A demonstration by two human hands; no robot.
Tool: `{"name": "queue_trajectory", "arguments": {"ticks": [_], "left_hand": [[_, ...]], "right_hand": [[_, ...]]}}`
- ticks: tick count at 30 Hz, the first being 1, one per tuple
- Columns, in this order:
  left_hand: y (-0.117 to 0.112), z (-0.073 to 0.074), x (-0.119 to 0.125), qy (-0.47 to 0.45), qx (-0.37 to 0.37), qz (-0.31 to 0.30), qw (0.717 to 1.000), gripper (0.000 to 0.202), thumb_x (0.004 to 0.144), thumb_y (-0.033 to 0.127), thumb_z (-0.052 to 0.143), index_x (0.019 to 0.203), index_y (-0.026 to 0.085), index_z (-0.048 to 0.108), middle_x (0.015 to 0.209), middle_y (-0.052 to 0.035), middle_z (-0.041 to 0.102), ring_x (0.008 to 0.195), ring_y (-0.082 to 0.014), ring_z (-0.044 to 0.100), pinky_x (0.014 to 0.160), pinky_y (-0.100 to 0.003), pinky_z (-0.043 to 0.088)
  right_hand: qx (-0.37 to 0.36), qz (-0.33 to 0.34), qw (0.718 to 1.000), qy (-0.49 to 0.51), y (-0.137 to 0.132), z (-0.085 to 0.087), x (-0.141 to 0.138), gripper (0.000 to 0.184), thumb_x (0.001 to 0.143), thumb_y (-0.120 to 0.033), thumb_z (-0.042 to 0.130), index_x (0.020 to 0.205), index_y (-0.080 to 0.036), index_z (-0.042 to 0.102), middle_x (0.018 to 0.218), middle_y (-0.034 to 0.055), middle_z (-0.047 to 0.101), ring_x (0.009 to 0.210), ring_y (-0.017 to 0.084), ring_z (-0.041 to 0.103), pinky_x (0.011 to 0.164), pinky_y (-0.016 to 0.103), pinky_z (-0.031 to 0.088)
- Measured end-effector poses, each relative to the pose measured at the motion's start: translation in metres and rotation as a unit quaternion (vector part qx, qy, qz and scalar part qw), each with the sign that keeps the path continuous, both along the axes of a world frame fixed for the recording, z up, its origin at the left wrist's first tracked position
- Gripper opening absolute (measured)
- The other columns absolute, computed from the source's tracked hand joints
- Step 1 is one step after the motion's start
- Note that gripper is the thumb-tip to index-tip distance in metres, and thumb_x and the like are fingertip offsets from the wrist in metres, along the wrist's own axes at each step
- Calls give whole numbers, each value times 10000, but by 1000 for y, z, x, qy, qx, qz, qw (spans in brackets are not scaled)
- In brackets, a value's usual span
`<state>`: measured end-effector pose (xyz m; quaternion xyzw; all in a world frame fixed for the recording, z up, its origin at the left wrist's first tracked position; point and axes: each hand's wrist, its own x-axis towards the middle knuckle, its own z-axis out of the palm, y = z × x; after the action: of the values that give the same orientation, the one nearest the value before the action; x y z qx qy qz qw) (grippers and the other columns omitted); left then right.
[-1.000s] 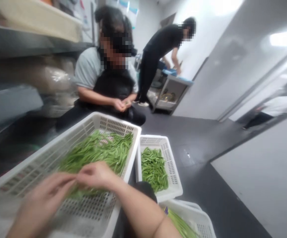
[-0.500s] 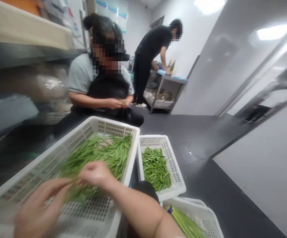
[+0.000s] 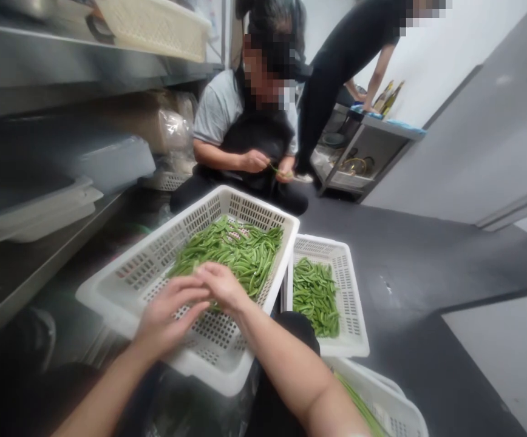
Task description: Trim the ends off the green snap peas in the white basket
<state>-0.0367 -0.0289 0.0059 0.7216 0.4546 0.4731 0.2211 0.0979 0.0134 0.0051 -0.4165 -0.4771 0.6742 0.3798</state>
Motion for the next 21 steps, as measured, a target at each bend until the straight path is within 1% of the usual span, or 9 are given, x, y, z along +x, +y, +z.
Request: {"name": "queue_trajectory", "arguments": {"ticks": [2,4,6,8,11,14,17,19,21], "left_hand": [[5,0,0,-44,-82,32,995,268,734,411,594,901,201,607,878,-50,647,743,-174,615,633,-277,517],[11,0,-4,-63,-146,80,984,290,755,475,522,802,193,565,706,-5,596,627,-151,559,552,-247,462],[16,0,-11,-38,-176,64,982,334,790,489,441,645,198,519,569,23,520,578,-140,506,549,-237,413],[18,2,-17,-17,-182,30,983,367,798,476,417,579,195,504,522,29,485,568,-135,480,552,-237,378],[15,9,-17,-33,-165,15,986,355,796,444,423,558,189,488,513,36,445,551,-122,445,540,-235,336],[12,15,-8,-127,-137,63,980,358,818,415,423,535,198,394,522,45,366,531,-103,374,528,-233,306],[16,14,0,-260,-130,103,951,368,839,427,432,557,205,353,542,50,321,517,-96,323,502,-231,291],[22,12,0,-318,-127,112,933,376,843,443,445,567,205,356,548,51,316,509,-94,312,486,-228,286],[28,11,-3,-338,-108,135,925,382,848,435,457,563,200,362,540,50,322,505,-91,311,480,-226,281]], "right_hand": [[92,-5,991,-95,-2,5,-1,235,746,-393,588,716,-172,516,581,-51,468,512,72,412,499,192,350],[206,32,955,-212,-3,13,1,105,748,-269,551,713,-169,550,594,-46,465,558,82,413,544,200,341],[306,69,904,-290,-4,20,4,70,735,-185,521,679,-164,557,599,-43,456,585,85,403,582,210,330],[342,116,881,-306,-7,25,5,92,751,-183,511,673,-159,554,605,-42,458,583,84,394,588,216,321],[322,132,902,-255,-11,27,2,181,796,-298,523,685,-158,552,592,-43,444,560,82,376,561,218,309],[293,35,936,-190,-13,25,-11,248,782,-368,541,640,-165,525,567,-39,416,547,85,355,539,222,301],[231,-66,963,-118,-14,21,-32,257,743,-402,577,642,-173,520,570,-35,433,536,86,360,509,221,304],[193,-105,973,-71,-15,19,-47,265,715,-410,603,636,-175,508,566,-38,437,519,78,358,486,214,303],[163,-131,978,-29,-15,19,-61,273,687,-406,627,625,-176,492,542,-51,427,484,65,333,458,203,290]]}}
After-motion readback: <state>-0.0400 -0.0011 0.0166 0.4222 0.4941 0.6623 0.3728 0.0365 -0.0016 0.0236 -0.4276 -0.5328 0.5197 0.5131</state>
